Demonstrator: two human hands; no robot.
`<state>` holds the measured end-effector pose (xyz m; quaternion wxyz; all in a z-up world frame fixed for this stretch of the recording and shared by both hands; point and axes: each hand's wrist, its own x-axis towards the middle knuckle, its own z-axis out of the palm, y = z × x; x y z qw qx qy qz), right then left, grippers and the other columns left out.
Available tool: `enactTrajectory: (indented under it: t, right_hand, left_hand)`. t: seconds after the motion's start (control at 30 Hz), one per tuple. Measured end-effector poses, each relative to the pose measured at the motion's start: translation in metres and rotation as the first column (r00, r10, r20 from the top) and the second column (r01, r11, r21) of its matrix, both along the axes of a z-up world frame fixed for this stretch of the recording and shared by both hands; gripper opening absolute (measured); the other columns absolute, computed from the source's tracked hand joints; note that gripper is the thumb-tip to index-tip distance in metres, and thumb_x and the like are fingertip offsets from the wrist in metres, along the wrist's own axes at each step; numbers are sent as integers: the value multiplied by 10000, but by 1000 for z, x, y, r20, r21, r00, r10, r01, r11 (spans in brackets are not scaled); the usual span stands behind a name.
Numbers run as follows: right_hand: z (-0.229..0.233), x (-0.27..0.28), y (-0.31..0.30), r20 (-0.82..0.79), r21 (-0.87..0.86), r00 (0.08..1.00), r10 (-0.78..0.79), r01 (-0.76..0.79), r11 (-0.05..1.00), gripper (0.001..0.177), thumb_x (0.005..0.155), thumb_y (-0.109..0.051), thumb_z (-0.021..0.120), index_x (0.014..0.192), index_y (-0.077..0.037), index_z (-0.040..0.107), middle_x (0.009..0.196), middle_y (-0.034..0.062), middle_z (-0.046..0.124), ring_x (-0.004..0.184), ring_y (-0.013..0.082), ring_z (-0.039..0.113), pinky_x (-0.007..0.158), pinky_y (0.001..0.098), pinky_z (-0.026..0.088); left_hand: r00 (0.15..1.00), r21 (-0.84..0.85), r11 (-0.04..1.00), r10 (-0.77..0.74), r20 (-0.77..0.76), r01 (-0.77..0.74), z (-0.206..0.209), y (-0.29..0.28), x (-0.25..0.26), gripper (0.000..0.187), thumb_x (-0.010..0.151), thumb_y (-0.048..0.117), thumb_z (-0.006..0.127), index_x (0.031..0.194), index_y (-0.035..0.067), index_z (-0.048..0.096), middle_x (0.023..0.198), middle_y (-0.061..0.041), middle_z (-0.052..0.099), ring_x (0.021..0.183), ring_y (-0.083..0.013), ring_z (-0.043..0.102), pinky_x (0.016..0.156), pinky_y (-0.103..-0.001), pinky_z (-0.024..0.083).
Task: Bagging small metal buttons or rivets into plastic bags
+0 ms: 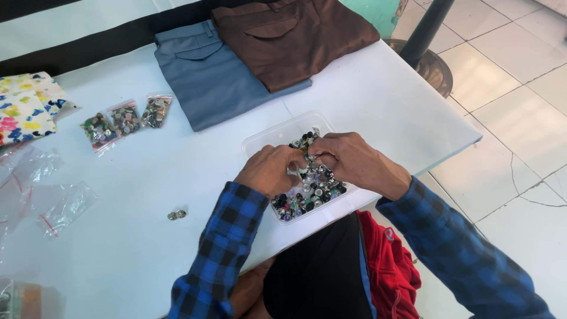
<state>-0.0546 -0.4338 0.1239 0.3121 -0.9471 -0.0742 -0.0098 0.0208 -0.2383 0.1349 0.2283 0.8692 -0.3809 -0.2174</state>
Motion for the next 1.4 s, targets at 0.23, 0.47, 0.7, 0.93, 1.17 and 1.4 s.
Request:
enactTrajectory:
  t: [0.23,0.47,0.7,0.93,1.17,1.4]
  right_hand:
    - [9,-4,5,56,-22,998,-34,35,999,108,971,-103,596,976,-116,702,962,127,708,889,320,734,742,398,586]
    - [19,-12,8,-9,183,987,-158,157,971,135,937,-91,649,1033,-112,741,886,154,760,794,288,757,716,390,589]
    - [41,-21,19,1,429,965,-262,236,872,221,937,-1,597,1079,-69,752,970,195,786,883,242,772,756,328,629]
    - [58,-31,60,104,508,960,-262,175,843,149,925,-33,700,1066,-50,742,941,155,788,828,155,757,716,263,660]
    - [72,-65,149,317,437,906,-280,123,891,107,909,-89,739,995,-139,778,851,59,788,733,158,759,651,279,650]
    - [-15,-43,226,405,417,903,-145,-41,908,81,892,-80,759,927,-141,800,819,38,754,656,150,702,564,259,607]
  left_hand:
    - [967,24,999,37,253,-44,-68,-43,24,215,840,215,788,1019,129,704,996,-77,726,1006,-340,706,872,-485,529]
    - [972,64,994,71,224,-87,-59,-49,23,106,893,167,728,803,156,673,872,-53,697,910,-338,731,854,-437,510]
    - [973,-471,852,216,-78,-227,-16,-21,8,141,913,47,704,806,101,631,726,-104,750,747,-240,769,713,-355,562]
    - [953,-724,622,241,-183,-297,7,23,-22,126,867,24,734,933,129,752,809,-68,744,787,-123,737,711,-295,592]
    - [911,-866,404,393,-125,-293,31,120,-78,90,886,64,799,952,124,787,856,-48,774,814,-111,715,832,-324,590]
    - [750,-818,364,651,-119,-446,-24,223,-92,67,854,82,840,900,126,819,743,-14,720,772,-128,631,821,-315,523]
